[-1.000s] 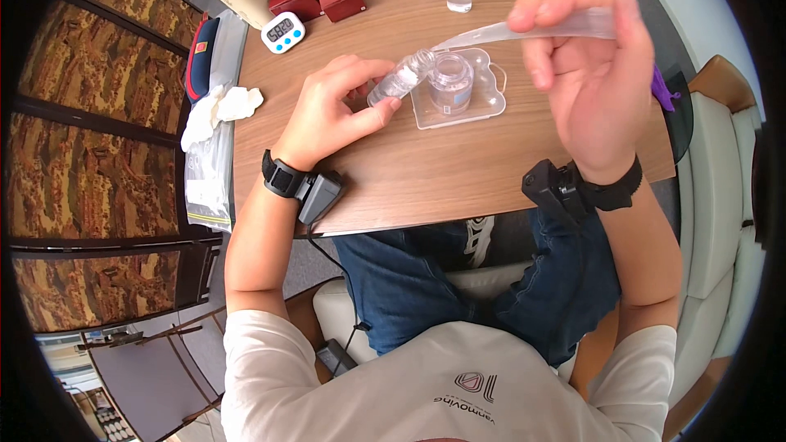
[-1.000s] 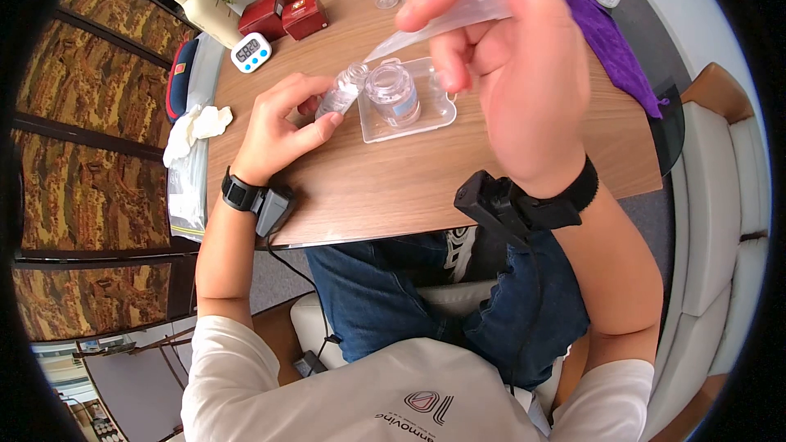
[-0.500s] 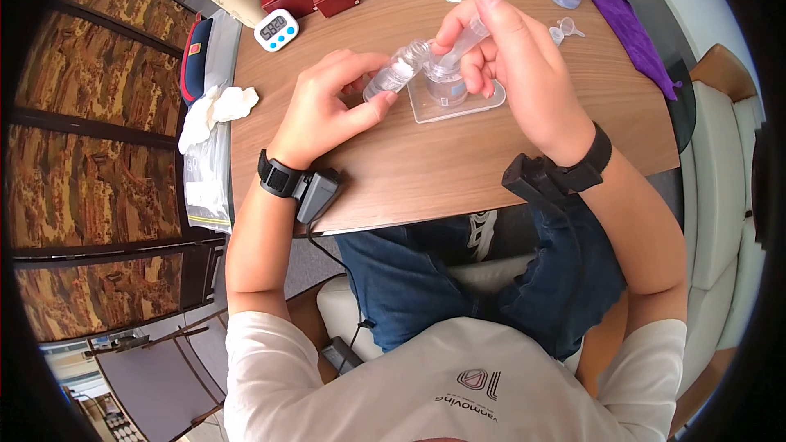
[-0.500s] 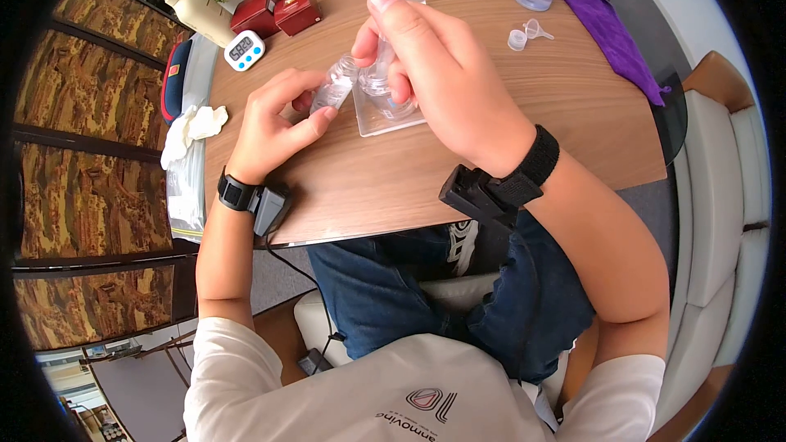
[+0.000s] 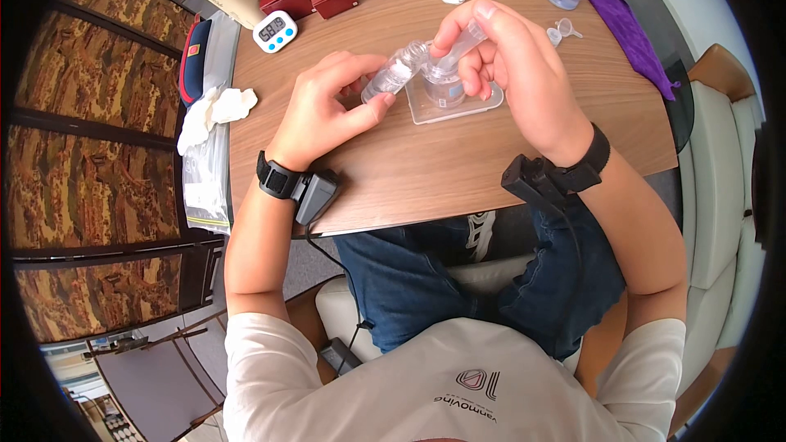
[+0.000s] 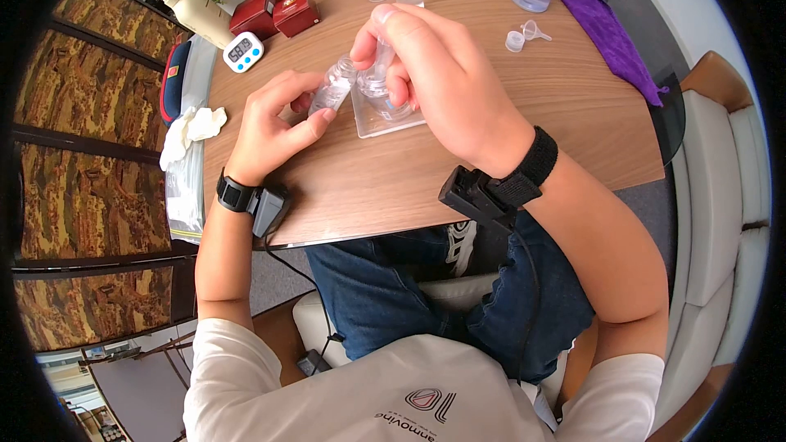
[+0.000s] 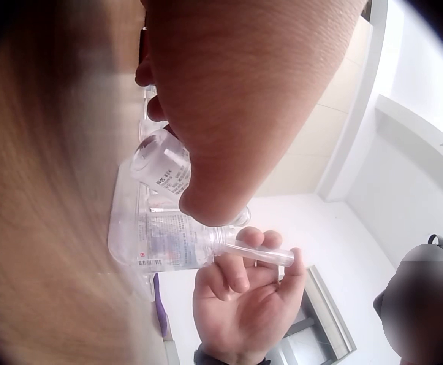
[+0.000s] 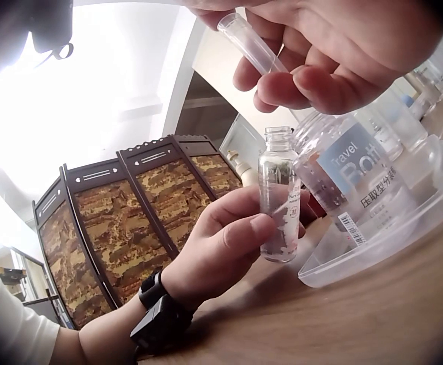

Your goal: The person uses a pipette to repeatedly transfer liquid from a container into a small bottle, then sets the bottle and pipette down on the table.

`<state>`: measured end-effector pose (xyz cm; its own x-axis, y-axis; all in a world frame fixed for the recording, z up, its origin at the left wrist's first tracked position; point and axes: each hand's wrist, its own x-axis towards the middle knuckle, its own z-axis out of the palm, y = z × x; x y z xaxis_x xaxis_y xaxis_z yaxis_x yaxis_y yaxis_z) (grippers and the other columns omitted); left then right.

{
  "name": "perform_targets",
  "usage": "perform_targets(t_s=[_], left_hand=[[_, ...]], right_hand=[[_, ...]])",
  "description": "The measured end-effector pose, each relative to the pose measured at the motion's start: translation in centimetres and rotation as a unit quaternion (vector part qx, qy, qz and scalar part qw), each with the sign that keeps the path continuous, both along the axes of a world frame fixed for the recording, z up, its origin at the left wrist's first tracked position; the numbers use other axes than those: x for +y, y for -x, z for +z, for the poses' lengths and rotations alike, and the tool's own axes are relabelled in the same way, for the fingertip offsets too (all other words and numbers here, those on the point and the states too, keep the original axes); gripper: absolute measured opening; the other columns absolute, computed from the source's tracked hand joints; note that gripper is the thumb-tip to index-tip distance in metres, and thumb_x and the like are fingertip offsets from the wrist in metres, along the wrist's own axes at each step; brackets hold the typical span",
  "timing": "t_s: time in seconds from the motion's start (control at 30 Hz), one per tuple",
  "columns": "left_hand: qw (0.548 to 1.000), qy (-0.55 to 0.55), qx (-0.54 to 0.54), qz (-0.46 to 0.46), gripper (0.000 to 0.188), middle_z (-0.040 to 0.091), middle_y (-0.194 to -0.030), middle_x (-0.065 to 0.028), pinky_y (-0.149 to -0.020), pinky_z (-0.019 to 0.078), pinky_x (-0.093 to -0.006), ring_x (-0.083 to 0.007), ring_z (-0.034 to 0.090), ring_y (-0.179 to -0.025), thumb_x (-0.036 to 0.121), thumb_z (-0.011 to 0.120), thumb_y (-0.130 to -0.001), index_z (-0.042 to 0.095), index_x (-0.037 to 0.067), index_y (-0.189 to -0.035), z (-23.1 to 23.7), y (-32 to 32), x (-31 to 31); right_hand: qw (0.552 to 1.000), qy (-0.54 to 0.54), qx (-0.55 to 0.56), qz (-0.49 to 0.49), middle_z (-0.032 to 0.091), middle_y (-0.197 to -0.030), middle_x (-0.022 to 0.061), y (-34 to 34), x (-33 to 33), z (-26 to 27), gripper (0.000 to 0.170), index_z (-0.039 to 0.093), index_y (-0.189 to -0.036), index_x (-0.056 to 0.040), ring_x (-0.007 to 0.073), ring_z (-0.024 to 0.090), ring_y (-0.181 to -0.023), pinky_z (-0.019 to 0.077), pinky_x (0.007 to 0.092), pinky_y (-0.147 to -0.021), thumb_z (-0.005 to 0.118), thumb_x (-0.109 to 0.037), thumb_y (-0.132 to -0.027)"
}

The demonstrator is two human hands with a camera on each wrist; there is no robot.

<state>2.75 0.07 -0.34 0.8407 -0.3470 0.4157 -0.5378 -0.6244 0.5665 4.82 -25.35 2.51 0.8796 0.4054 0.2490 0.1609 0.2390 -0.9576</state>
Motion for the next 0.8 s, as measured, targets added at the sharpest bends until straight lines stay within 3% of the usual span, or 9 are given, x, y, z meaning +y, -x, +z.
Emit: perform_targets(t_s=[0.17,0.37,0.43,0.47,0.53,0.8], left_hand=[[1.0,0.003,0.001,0.0,0.033,0.065,-0.081,-0.0074,-0.063,0.0486,-0.0317,-0.0174,0.057,-0.068,0.018,0.081,-0.08,0.073,0.002,-0.108,0.0,0.0,0.0],[1.0,0.0,-0.002,-0.001,0.033,0.065,-0.081,-0.0079,-0.063,0.0486,-0.0315,-0.0177,0.057,-0.068,0.019,0.08,-0.081,0.073,0.002,-0.109,0.1,0.0,-0.1],[1.0,-0.003,-0.005,0.003,0.033,0.064,-0.081,-0.008,-0.063,0.0485,-0.0316,-0.0179,0.056,-0.068,0.019,0.079,-0.081,0.073,0.002,-0.109,0.1,0.2,0.1],[1.0,-0.005,0.007,0.0,0.033,0.062,-0.081,-0.0068,-0.065,0.0481,-0.031,-0.0169,0.056,-0.07,0.016,0.08,-0.08,0.072,0.001,-0.109,0.3,0.3,0.0],[1.0,-0.007,0.017,-0.004,0.034,0.06,-0.081,-0.0056,-0.068,0.0477,-0.0304,-0.0158,0.055,-0.072,0.013,0.08,-0.08,0.072,-0.001,-0.109,0.4,0.3,0.0],[1.0,0.001,0.011,-0.011,0.034,0.06,-0.082,-0.0052,-0.067,0.0468,-0.0303,-0.0153,0.054,-0.072,0.013,0.08,-0.08,0.072,-0.001,-0.11,0.1,0.1,0.1]], right_hand=[[1.0,-0.005,0.003,-0.002,0.064,-0.09,0.002,-0.1,0.1,0.0,0.042,0.065,-0.095,-0.0008,0.0058,0.05,-0.065,0.0415,0.0234,-0.061,0.043,-0.034,-0.109],[0.997,-0.008,-0.074,-0.037,0.065,-0.093,0.0051,-0.3,-1.6,1.2,0.038,0.063,-0.096,0.0002,0.0069,0.047,-0.063,0.0407,0.0221,-0.06,0.039,-0.028,-0.106],[0.981,-0.042,-0.163,-0.101,0.066,-0.1,0.0139,-0.4,-3.3,2.4,0.046,0.06,-0.101,-0.001,0.0125,0.047,-0.066,0.0388,0.0248,-0.061,0.028,-0.034,-0.109],[0.981,-0.042,-0.16,-0.097,0.066,-0.1,0.0139,-0.5,-4.2,2.8,0.046,0.06,-0.101,-0.001,0.0125,0.047,-0.066,0.0388,0.0248,-0.061,0.028,-0.034,-0.109],[0.974,-0.185,-0.132,-0.002,0.064,-0.103,0.0172,-0.8,-5.7,3.3,0.047,0.059,-0.101,-0.0015,0.0142,0.044,-0.065,0.0379,0.0262,-0.062,0.025,-0.032,-0.108],[0.973,-0.188,-0.124,0.06,0.064,-0.104,0.0179,-0.5,-4.5,2.8,0.048,0.059,-0.101,-0.0031,0.0139,0.044,-0.064,0.0381,0.0268,-0.063,0.024,-0.034,-0.108]])
